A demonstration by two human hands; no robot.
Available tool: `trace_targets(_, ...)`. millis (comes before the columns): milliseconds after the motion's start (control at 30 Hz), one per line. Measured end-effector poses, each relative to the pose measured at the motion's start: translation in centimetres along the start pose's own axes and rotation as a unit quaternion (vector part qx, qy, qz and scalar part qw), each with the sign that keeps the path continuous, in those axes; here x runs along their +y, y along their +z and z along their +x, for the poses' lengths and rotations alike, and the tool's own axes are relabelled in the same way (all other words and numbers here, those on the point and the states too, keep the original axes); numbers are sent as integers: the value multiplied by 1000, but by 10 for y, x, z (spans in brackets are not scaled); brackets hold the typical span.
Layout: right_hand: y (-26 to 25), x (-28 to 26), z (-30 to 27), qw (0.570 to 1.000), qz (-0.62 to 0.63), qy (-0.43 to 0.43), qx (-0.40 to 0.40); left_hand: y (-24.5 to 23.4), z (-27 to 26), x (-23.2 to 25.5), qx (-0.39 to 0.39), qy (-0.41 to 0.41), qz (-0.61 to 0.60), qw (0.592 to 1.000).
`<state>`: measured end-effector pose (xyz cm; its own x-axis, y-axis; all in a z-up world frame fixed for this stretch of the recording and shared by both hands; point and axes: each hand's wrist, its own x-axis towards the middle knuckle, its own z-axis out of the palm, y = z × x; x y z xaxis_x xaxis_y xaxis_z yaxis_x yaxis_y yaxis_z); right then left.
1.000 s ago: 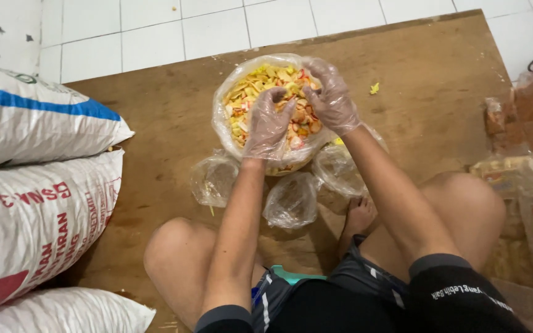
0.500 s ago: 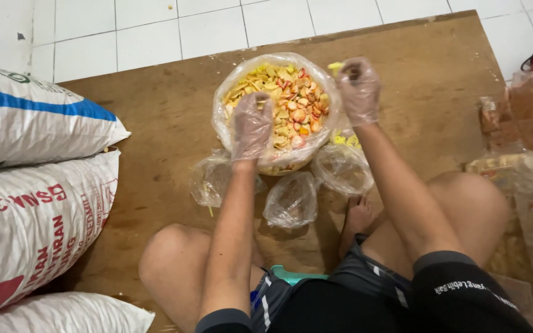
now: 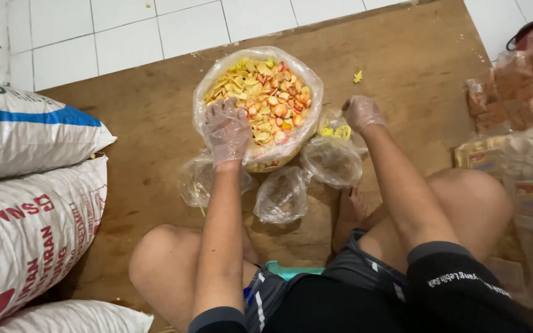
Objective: Packing small snack items from a large bowl into individual plastic bags while sitting on the floor.
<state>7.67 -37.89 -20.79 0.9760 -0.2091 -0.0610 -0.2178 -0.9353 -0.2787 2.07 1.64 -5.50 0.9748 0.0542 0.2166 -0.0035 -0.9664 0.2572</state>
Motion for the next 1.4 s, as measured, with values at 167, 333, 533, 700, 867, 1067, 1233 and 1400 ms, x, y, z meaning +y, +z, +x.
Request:
trace_targets(167, 20, 20, 15, 996, -11, -21, -85, 17, 13, -6, -30, -9, 5, 1000)
trace_targets(333, -63, -55, -21, 990, 113, -22, 84, 1, 21, 14, 31, 21, 16, 999)
trace_targets(533, -129, -137, -50, 887, 277, -219, 297, 11, 47, 34, 65, 68, 47, 994)
trace_targets(700, -110, -179, -45, 875, 234, -303, 296, 32, 70, 28, 77, 143, 69, 984)
trace_targets(867, -116, -208, -60, 935, 191, -281, 97, 24, 97, 37, -28, 138, 70, 988)
trace_targets(1067, -110, -198, -51, 959, 152, -238, 36, 46, 121, 30, -153, 98, 52, 982)
trace_targets(1233, -95, -195, -42, 954, 134, -259, 67, 55, 123, 25, -152, 94, 80, 981)
trace_targets(1400, -98, -194, -46, 947, 170, -259, 88, 79, 110, 17, 46, 164, 117, 978)
